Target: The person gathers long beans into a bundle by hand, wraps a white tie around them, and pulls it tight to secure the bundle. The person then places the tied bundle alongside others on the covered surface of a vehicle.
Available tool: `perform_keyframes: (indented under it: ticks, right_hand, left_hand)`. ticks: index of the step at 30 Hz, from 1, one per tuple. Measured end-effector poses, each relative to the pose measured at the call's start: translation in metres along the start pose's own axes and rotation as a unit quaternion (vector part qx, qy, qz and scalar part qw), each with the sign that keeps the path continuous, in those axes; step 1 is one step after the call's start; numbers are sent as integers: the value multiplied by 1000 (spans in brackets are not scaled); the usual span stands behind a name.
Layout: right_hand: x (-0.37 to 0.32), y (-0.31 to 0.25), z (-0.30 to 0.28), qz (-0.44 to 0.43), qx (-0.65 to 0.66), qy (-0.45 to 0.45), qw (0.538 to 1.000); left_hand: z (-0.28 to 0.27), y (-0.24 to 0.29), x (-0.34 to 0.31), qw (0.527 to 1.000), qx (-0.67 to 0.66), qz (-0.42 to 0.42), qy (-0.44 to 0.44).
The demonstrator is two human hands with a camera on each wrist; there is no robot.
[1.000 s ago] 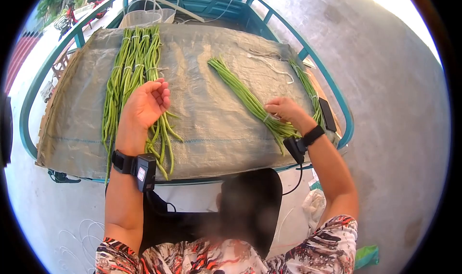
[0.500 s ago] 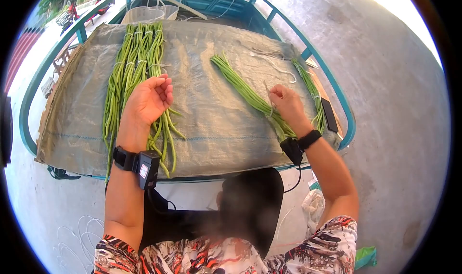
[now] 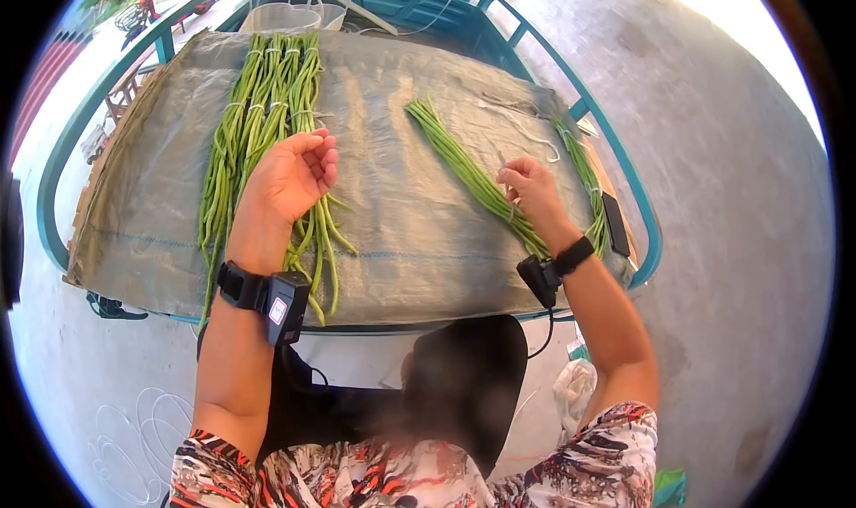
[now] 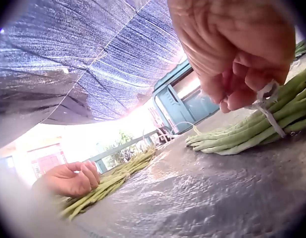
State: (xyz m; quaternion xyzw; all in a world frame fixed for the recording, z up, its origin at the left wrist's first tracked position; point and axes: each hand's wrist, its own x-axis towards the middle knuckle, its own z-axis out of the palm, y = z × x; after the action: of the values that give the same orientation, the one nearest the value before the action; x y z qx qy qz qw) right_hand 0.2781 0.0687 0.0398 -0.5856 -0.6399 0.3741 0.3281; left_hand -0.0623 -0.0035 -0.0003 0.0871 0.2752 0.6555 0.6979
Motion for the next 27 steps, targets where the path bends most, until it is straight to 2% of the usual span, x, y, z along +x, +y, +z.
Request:
perform_keyframes:
  ticks: [4, 5, 8, 11, 14, 17, 20, 23, 27]
  right_hand:
    - [1, 4, 3, -25, -54, 37, 998]
    - [14, 22, -2, -81, -90, 32, 992]
    - [0, 9, 9, -128, -288, 73, 946]
    - [9, 25, 11, -180, -297, 90, 933]
    - [4, 21, 15, -121, -157, 64, 978]
    - [10, 42, 13, -176, -191, 101, 960]
    - [10, 46, 14, -146, -95, 80, 982]
    - [5, 43, 18, -147, -84, 92, 981]
    - [5, 45, 21, -128, 4, 126, 984]
  left_hand:
    - [1, 2, -1, 1000, 1, 3, 5]
    - [1, 2, -1, 1000, 1, 4, 4]
    - [1, 1, -1, 1000, 2, 6, 2]
    - [1, 1, 0, 1000, 4, 5, 2]
    - [0, 1, 2, 1000, 4, 4, -7]
    - [-3, 2, 3, 1000, 2, 1, -13]
    - [-5, 4, 4, 1000, -2, -1, -15]
    - [-6, 5, 5, 1000, 2, -5, -15]
    - [-5, 4, 6, 1000, 3, 3, -2]
